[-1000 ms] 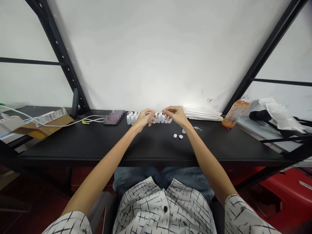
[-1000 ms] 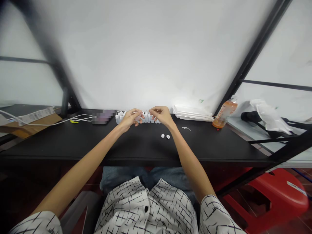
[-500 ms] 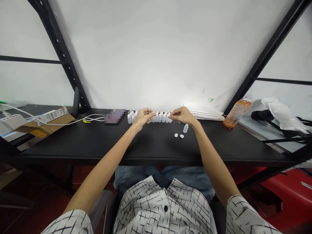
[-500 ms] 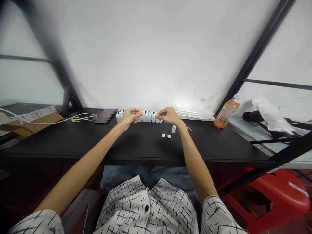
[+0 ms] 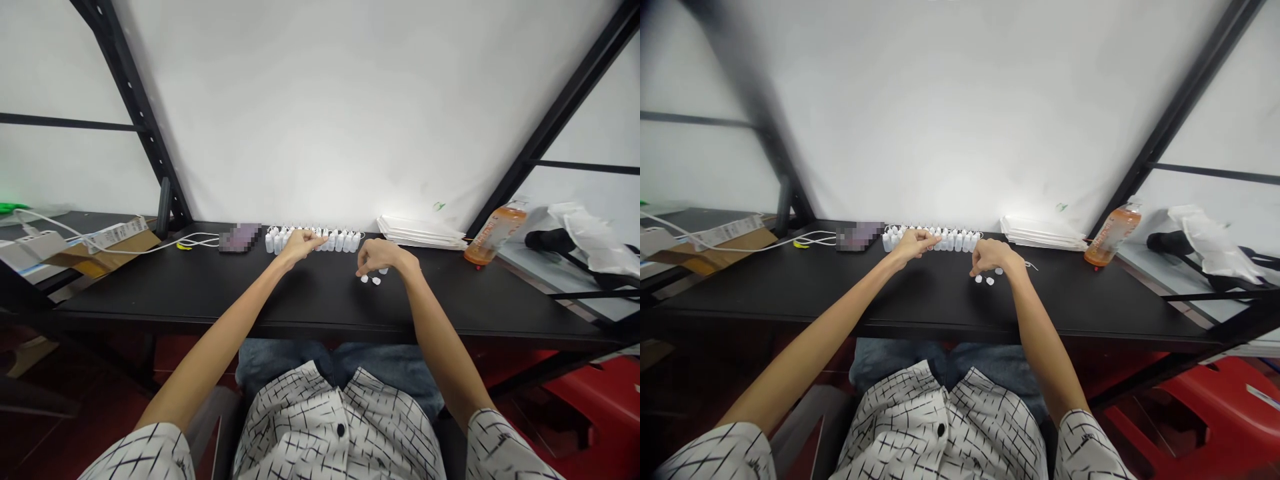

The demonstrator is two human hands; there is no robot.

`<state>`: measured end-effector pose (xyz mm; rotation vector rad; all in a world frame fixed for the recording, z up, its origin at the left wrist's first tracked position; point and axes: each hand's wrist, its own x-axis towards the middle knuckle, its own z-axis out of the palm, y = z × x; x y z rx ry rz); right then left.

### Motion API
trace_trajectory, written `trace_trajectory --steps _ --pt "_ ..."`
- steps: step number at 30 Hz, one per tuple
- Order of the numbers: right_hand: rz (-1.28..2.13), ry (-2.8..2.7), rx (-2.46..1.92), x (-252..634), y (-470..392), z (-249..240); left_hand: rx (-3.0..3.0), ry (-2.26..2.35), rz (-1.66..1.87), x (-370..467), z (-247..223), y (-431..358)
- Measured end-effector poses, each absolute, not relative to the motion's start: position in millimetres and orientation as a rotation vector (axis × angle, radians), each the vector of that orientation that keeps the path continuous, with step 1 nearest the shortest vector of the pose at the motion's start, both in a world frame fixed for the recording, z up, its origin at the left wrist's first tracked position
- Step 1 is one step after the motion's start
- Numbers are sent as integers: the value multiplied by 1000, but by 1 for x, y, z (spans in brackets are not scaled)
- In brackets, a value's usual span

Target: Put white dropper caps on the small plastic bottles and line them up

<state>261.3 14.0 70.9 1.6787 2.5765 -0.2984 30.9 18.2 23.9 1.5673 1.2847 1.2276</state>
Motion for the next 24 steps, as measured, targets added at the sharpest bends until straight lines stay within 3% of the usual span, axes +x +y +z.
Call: trace_trajectory --steps 7,15,24 --pt "-390 2433 1680 259 10 70 1598 1325 1250 31 21 18" --pt "-609 2672 1528 245 13 59 1565 1246 1216 33 23 15" --pt "-546 2791 1474 238 22 47 1674 1114 1099 34 19 16"
